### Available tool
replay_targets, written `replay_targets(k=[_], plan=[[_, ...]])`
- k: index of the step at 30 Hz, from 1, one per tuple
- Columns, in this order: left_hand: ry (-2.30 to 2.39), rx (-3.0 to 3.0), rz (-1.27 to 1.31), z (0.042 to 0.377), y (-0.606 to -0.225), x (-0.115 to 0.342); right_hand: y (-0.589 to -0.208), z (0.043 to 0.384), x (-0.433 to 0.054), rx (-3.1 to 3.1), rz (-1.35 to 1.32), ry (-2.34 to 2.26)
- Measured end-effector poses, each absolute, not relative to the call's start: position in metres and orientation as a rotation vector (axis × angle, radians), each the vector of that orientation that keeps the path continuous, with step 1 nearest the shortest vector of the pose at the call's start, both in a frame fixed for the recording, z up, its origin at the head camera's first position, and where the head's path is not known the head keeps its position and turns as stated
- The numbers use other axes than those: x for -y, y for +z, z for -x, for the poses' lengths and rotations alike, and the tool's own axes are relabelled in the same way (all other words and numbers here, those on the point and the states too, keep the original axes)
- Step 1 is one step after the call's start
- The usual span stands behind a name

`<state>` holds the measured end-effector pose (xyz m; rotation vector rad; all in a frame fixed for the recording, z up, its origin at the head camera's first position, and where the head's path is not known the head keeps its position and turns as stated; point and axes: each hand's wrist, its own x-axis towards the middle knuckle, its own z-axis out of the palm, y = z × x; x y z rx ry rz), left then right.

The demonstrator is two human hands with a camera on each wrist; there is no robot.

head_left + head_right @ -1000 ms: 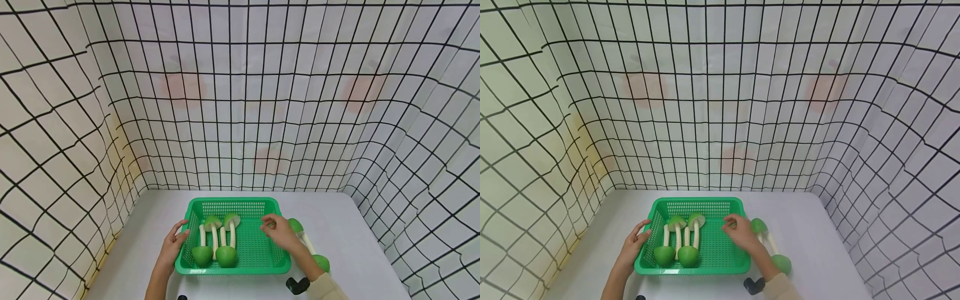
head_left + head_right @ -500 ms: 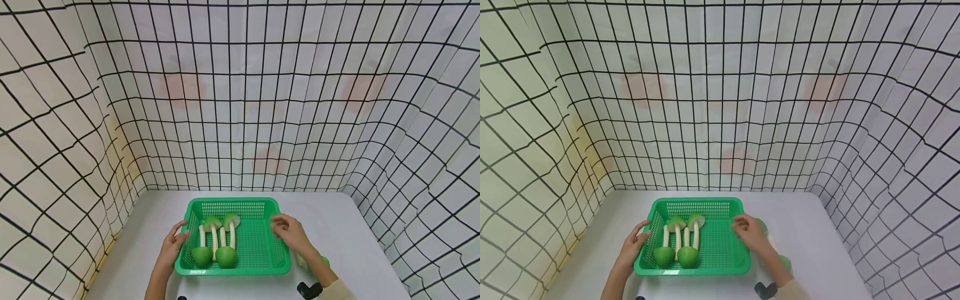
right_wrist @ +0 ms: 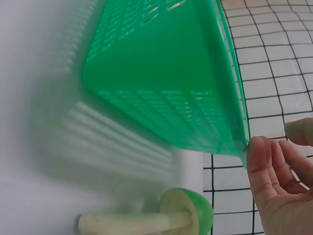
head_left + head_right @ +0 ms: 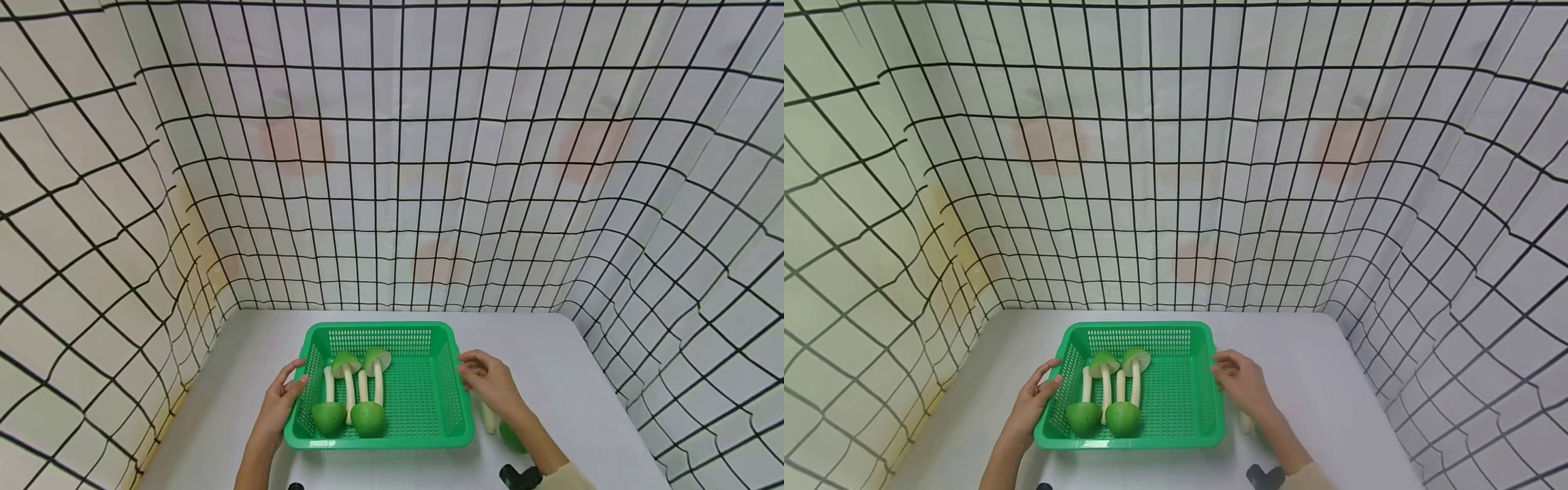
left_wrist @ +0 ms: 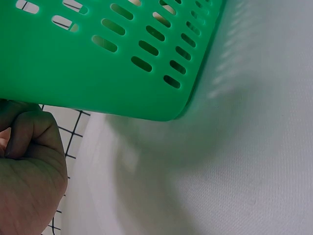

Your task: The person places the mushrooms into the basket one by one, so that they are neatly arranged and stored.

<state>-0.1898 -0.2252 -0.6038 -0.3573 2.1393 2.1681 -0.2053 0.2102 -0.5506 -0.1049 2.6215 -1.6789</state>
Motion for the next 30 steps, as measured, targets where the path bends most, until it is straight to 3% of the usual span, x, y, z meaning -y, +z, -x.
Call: replay_targets(k=[30], plan=[[2.181, -2.129, 0.353, 0.189, -0.603, 0.227, -0.585, 0.201, -0.260, -2.880, -0.069, -1.356]])
